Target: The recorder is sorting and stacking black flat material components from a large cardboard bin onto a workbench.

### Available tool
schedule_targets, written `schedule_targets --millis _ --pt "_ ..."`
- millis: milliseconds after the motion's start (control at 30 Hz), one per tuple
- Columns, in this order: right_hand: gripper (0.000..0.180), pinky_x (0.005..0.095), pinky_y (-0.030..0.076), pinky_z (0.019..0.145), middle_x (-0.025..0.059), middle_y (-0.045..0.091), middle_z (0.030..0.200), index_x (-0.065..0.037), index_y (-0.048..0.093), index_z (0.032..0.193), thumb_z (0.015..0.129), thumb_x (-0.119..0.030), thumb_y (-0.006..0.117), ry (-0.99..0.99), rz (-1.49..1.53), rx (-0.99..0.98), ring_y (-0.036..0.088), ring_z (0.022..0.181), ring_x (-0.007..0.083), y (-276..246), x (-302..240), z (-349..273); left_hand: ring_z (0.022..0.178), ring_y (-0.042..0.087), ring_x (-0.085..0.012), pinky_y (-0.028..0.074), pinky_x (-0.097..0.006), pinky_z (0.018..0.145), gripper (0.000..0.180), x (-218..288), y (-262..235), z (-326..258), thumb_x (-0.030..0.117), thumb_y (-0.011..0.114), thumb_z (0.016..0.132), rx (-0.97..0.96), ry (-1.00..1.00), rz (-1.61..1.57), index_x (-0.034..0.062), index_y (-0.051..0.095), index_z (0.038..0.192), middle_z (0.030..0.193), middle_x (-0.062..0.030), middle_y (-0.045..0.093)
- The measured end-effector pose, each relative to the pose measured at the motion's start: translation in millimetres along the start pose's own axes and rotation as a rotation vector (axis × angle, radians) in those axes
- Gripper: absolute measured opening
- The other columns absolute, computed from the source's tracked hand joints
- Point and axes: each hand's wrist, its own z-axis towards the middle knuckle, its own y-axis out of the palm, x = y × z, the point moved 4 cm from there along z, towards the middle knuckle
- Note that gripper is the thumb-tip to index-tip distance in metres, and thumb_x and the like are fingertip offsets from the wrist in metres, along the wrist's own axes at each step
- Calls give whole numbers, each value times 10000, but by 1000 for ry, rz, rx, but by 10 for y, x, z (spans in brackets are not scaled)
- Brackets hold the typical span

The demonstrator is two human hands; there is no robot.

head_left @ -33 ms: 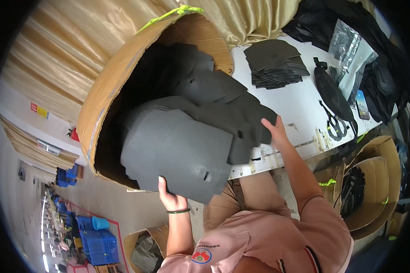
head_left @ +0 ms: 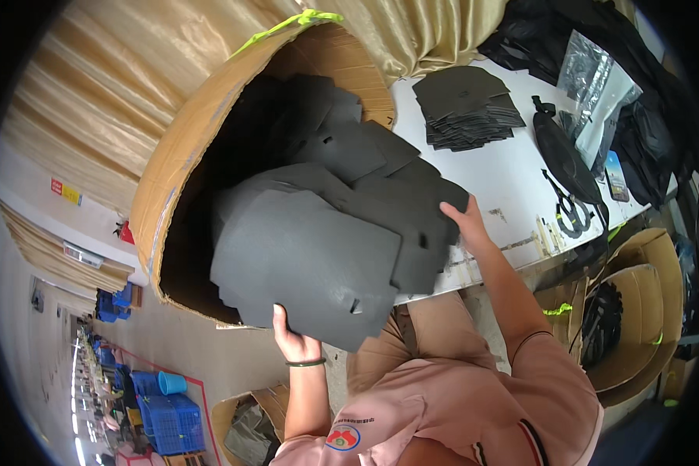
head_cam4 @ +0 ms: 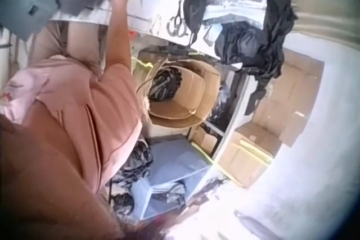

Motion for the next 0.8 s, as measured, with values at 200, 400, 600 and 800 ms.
schedule_targets --millis 200,400,600,800 --pt "427 322 524 726 105 658 938 46 577 1061 676 -5 753 88 -227 -17 632 813 185 -179 221 226 1094 556 -262 442 -417 967 397 -312 -230 83 255 611 895 -55 -157 -52 20 542 1207 1198 -101 589" --pt "658 345 531 766 153 587 1059 54 422 1214 671 -33 783 71 -222 19 604 913 213 -64 87 157 1097 552 -266 439 -416 968 427 -409 -304 197 250 622 888 -8 -158 -15 20 522 1233 1212 -99 580" --pt "719 378 475 893 180 572 1157 36 420 1253 661 -90 808 -75 -401 81 577 1034 258 -184 577 445 1160 521 -262 408 -419 1018 450 -807 -165 123 193 610 883 -139 -253 150 17 487 1278 1265 -108 550" --pt "707 404 431 965 218 498 1242 10 381 1312 758 -203 766 -133 -864 210 532 1112 302 -163 240 442 1089 559 -248 440 -400 975 383 -920 -172 373 219 605 888 -67 -263 162 26 529 1210 1196 -95 587"
